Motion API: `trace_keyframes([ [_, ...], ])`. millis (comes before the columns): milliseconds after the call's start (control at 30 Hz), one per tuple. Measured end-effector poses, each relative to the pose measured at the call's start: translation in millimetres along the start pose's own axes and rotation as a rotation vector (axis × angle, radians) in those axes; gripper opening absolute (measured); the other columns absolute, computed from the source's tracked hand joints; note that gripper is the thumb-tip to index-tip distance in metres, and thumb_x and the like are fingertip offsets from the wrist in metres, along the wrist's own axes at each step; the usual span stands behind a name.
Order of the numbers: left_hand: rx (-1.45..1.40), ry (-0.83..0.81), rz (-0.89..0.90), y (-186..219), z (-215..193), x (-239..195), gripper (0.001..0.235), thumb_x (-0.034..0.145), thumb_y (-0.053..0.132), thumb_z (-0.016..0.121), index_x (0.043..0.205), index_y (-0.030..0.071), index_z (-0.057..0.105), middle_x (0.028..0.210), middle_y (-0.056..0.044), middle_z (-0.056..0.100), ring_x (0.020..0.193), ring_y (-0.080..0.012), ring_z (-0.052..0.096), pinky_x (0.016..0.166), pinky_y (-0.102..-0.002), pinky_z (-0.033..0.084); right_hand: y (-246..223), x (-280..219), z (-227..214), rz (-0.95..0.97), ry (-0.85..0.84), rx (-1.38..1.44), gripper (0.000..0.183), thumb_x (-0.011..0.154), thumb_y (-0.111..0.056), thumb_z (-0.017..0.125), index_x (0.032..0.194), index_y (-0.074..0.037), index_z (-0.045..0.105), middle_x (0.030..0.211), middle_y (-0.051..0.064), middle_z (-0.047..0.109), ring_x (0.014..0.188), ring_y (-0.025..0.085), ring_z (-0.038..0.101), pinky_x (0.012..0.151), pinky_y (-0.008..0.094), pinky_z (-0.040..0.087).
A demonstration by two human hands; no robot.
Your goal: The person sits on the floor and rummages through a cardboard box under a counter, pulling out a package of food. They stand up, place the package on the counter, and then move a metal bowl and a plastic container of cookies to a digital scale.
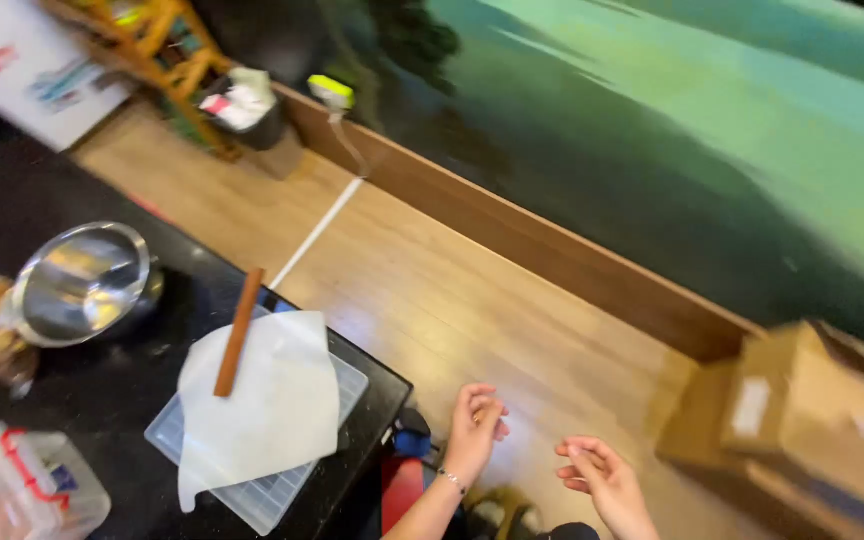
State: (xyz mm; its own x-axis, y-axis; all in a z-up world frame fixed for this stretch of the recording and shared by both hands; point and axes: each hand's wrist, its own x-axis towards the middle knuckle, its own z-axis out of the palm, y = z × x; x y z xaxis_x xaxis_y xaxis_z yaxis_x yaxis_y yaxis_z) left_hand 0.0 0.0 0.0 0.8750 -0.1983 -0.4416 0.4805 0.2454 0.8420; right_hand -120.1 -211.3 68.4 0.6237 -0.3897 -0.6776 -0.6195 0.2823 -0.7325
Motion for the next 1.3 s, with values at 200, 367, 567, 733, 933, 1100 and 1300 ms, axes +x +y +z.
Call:
trace_keyframes([
  [200, -0.094, 0.23, 0.187, 73, 23, 113, 0.024, 0.11, 0.02, 0.075, 0.129, 0.012, 0.064, 0.095, -0.01, 0.077, 0.065, -0.0176, 0.073, 0.062, -0.029, 0.059, -83, 182, 23, 0.032, -0.268, -0.082, 0.034, 0.108, -0.015, 0.077, 0.131, 0.009, 0.08, 0.124, 0.03, 0.091, 0.083, 0.038, 0.081, 0.074, 0.043, 0.065],
  [367, -0.136, 0.589, 0.213, 28, -30, 211, 0.023, 0.109, 0.022, 0.079, 0.129, 0.014, 0.07, 0.097, -0.007, 0.078, 0.073, -0.0163, 0.074, 0.066, -0.03, 0.061, -203, 277, 112, -0.056, -0.501, -0.305, 0.032, 0.107, -0.021, 0.079, 0.13, 0.0, 0.082, 0.125, 0.021, 0.092, 0.099, 0.027, 0.083, 0.085, 0.039, 0.066],
  [567, -0.146, 0.873, 0.045, 56, -36, 245, 0.025, 0.11, 0.025, 0.076, 0.13, 0.013, 0.068, 0.105, -0.011, 0.078, 0.069, -0.0206, 0.078, 0.06, -0.032, 0.059, -297, 348, 245, -0.042, -0.822, -0.35, 0.027, 0.109, -0.022, 0.076, 0.126, -0.002, 0.081, 0.123, 0.019, 0.089, 0.101, 0.028, 0.085, 0.095, 0.042, 0.071],
  [733, -0.216, 1.044, -0.034, 43, -90, 304, 0.033, 0.113, 0.016, 0.073, 0.143, 0.006, 0.062, 0.12, -0.014, 0.079, 0.074, -0.0182, 0.08, 0.063, -0.032, 0.07, -296, 403, 363, 0.017, -1.005, -0.325, 0.033, 0.114, -0.024, 0.073, 0.138, -0.001, 0.075, 0.125, 0.022, 0.086, 0.094, 0.027, 0.086, 0.086, 0.037, 0.071],
  [933, -0.068, 1.336, -0.26, 9, -191, 377, 0.036, 0.11, 0.026, 0.08, 0.142, 0.011, 0.07, 0.138, -0.009, 0.07, 0.115, -0.0256, 0.084, 0.091, -0.041, 0.074, -278, 465, 472, 0.129, -1.12, -0.366, 0.034, 0.115, -0.024, 0.069, 0.138, 0.001, 0.074, 0.123, 0.024, 0.086, 0.093, 0.027, 0.087, 0.083, 0.038, 0.073],
  [1100, 0.719, 1.51, -0.257, -16, -307, 394, 0.069, 0.104, 0.031, 0.066, 0.162, -0.003, 0.052, 0.156, -0.027, 0.062, 0.149, -0.0446, 0.056, 0.129, -0.059, 0.043, -255, 515, 523, 0.248, -1.158, -0.537, 0.033, 0.114, -0.023, 0.063, 0.131, 0.002, 0.076, 0.129, 0.023, 0.087, 0.093, 0.026, 0.083, 0.086, 0.038, 0.068],
  [1300, 0.275, 1.217, -0.997, -69, -438, 394, 0.135, 0.1, 0.098, 0.022, 0.169, -0.016, 0.046, 0.178, -0.038, 0.043, 0.172, -0.0495, 0.036, 0.144, -0.052, 0.019, -206, 602, 547, 0.375, -1.126, -0.779, 0.037, 0.109, -0.022, 0.068, 0.135, 0.002, 0.08, 0.129, 0.024, 0.09, 0.092, 0.03, 0.083, 0.084, 0.038, 0.067],
])
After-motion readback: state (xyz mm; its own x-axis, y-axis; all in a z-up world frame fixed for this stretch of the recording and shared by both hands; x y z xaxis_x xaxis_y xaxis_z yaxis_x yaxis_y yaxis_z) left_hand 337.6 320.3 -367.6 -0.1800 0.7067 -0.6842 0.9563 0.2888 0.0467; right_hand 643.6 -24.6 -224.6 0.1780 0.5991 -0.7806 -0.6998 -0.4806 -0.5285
